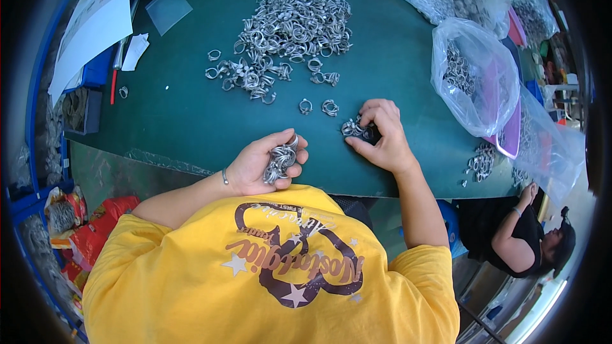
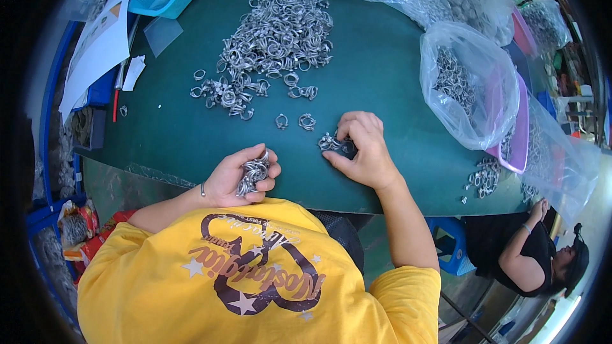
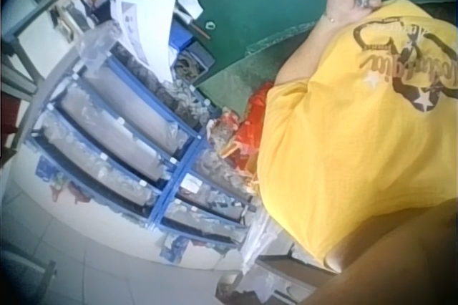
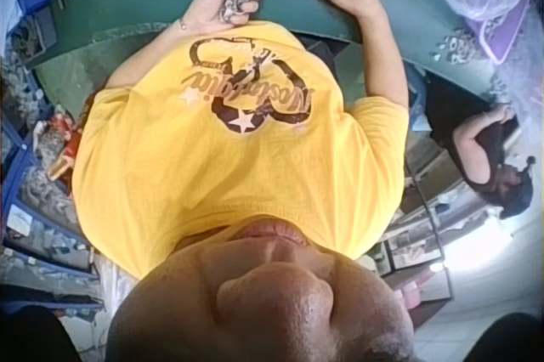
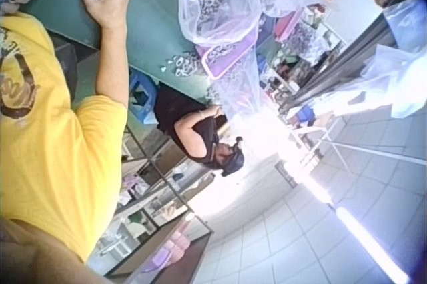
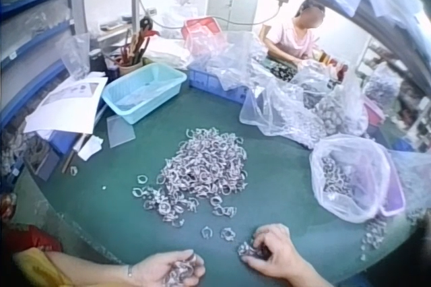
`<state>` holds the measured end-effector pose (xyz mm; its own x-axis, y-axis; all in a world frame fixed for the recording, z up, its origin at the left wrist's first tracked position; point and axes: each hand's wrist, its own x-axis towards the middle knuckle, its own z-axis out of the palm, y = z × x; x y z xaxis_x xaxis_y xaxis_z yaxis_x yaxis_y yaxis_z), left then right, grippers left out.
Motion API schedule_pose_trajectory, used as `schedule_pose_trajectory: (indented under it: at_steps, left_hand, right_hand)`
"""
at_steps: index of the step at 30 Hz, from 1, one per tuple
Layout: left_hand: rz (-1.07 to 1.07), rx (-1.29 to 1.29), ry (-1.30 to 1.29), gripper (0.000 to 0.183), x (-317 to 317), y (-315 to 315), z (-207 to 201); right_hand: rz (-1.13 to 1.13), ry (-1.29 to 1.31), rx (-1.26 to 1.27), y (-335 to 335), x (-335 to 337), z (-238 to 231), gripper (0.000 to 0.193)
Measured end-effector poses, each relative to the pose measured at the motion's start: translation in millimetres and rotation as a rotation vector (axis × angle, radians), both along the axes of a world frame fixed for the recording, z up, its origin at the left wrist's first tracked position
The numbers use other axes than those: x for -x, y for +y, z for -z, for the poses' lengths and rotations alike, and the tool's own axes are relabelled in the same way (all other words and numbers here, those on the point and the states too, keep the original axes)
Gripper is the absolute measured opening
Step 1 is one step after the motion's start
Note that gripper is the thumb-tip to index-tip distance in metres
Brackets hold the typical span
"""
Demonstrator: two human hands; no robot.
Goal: The person picks up metal rings from a large pile, moves them one by one to a smaller pile, and occasionally places rings into a clear plastic bag.
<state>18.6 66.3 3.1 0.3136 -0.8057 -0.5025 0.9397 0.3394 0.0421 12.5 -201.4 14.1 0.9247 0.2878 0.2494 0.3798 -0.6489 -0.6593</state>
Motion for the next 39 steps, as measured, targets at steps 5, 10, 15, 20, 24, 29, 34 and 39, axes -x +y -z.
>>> schedule_pose_trajectory:
  at_steps: [5, 10, 15, 20, 24, 29, 34, 39]
  left_hand:
    - [0.006, -0.006, 0.000, 0.030, 0.2, -1.1, -1.6]
    - [0.001, -0.004, -0.016, 0.031, 0.8, -1.4, -0.7]
    - [-0.002, 0.009, 0.000, 0.031, 1.2, -0.4, -1.0]
    - [-0.001, 0.018, -0.024, 0.030, 1.9, -0.9, 3.8]
    - [-0.007, 0.020, -0.021, 0.030, 2.2, 0.2, 2.8]
    - [-0.011, 0.033, -0.019, 0.030, 2.2, 0.5, 4.1]
    - [-0.014, 0.063, -0.024, 0.030, 2.4, 0.9, 6.0]
    - [-0.011, 0.059, -0.026, 0.031, 2.5, 1.4, 5.4]
  right_hand:
    - [-0.022, -0.172, 0.145, 12.6, -1.8, 6.6, 0.033]
    - [0.064, -0.193, 0.135, 29.4, -9.3, 2.8, 0.044]
    - [0.015, -0.279, 0.275, 40.3, -15.2, 11.0, 0.031]
    - [0.186, -0.303, 0.177, 35.8, -28.0, 23.6, 0.026]
    - [0.258, -0.278, 0.182, 54.9, -41.7, 8.5, 0.018]
    - [0.148, -0.363, 0.134, 48.2, -52.0, 23.1, 0.014]
    - [0.147, -0.251, -0.017, 43.6, -46.8, 21.0, 0.016]
    - [0.229, -0.032, -0.251, 38.8, -37.6, 30.8, 0.033]
